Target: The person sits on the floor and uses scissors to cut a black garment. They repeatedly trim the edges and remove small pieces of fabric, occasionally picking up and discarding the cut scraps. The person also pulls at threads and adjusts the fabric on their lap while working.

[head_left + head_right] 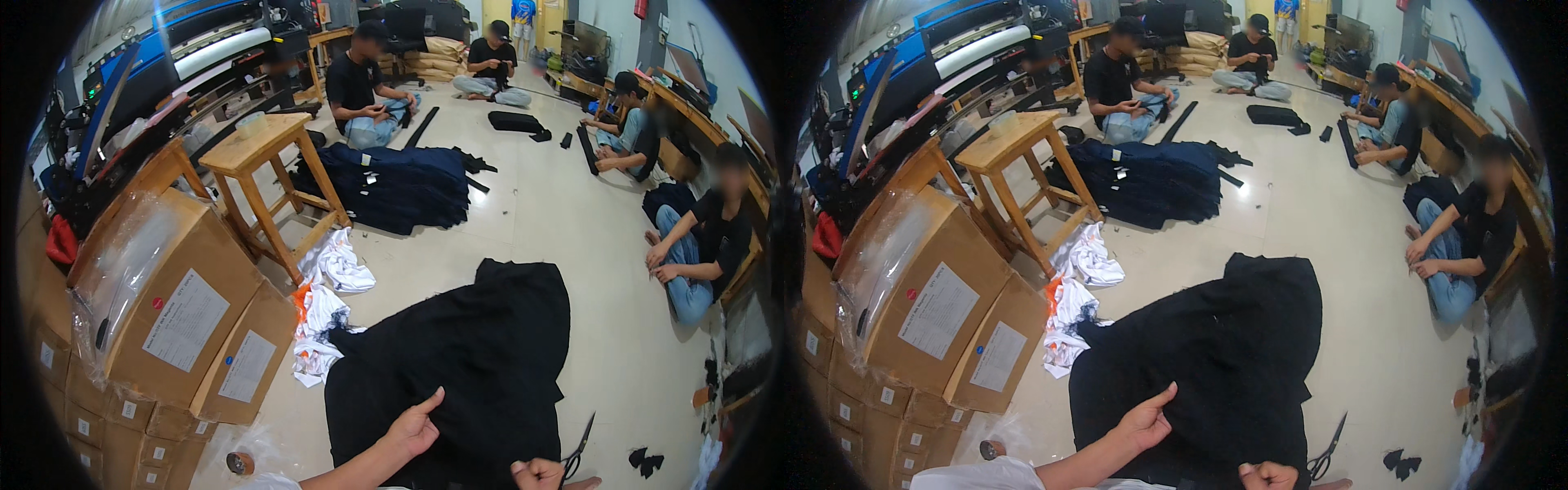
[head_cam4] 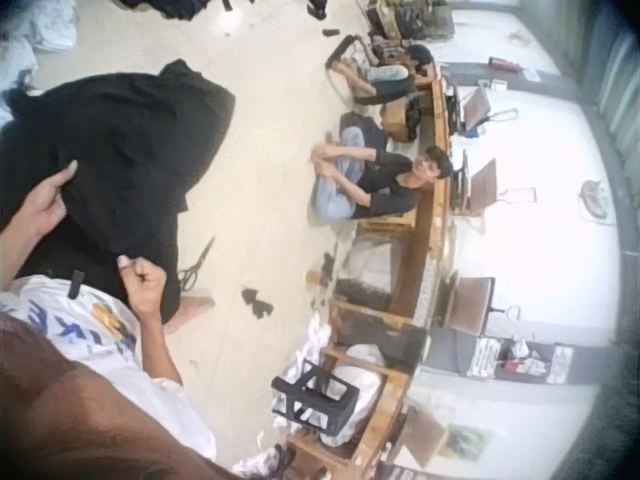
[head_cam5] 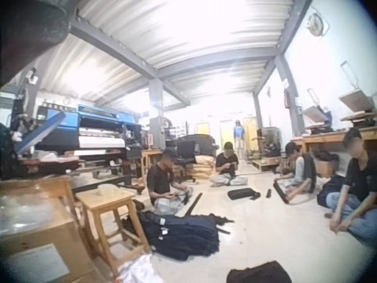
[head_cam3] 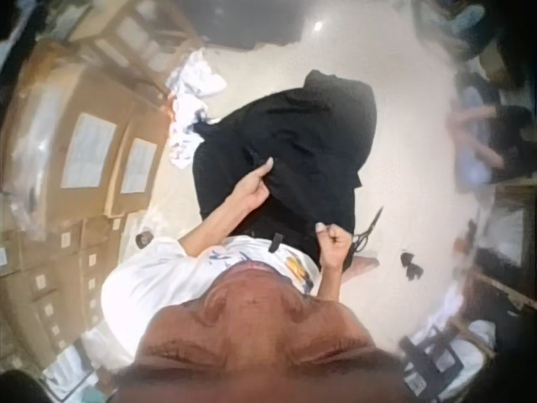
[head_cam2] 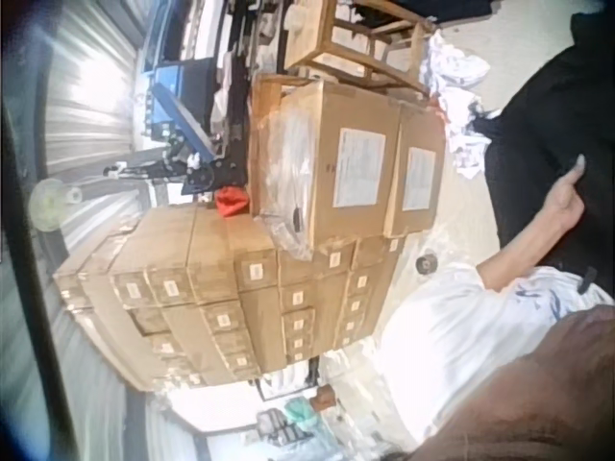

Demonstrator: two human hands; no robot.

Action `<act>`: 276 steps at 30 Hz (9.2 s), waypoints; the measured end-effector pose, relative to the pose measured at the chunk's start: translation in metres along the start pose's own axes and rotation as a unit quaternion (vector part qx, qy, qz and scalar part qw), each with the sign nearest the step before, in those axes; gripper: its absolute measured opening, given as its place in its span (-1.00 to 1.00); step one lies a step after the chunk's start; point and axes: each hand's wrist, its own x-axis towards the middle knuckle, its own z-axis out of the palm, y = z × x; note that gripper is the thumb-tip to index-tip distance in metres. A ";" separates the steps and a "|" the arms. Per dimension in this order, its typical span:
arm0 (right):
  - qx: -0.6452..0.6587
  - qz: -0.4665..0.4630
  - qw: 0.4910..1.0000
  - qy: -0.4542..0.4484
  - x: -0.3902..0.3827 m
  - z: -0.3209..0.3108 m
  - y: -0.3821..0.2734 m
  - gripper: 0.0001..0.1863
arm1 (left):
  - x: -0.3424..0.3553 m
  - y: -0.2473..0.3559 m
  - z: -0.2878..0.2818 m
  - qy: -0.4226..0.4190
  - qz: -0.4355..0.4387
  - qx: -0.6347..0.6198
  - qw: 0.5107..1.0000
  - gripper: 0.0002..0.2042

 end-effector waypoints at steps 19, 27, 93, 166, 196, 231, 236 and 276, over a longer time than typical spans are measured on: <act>0.234 0.009 0.967 0.097 0.033 -0.015 0.023 -0.43 | -0.005 -0.022 -0.018 0.035 -0.008 0.005 0.999 -0.66; 0.170 0.055 0.973 0.144 0.023 -0.031 0.027 -0.40 | -0.005 -0.001 0.012 0.006 0.073 0.075 0.994 -0.69; 0.319 0.030 0.924 0.207 0.016 -0.156 0.061 -0.55 | 0.022 0.070 0.014 0.081 0.359 0.197 0.909 -0.82; 0.319 -0.104 0.924 0.182 -0.016 -0.295 0.056 -0.77 | -0.044 0.138 -0.043 0.308 0.236 0.775 0.499 -0.18; 0.276 -0.051 0.918 0.279 -0.029 -0.293 0.068 -0.84 | -0.022 0.196 -0.074 0.173 0.266 0.192 0.929 -0.73; -0.145 0.193 0.679 0.694 -0.387 -0.610 0.106 -0.60 | 0.095 0.509 -0.125 0.368 0.392 0.415 0.734 -0.68; -0.189 0.156 0.578 0.778 -0.449 -0.591 0.076 -0.60 | 0.116 0.508 -0.120 0.524 0.385 0.610 0.454 -0.44; 0.428 0.069 0.888 0.152 -0.009 -0.014 0.034 -0.83 | 0.000 0.295 -0.103 0.075 0.324 0.419 0.845 -0.69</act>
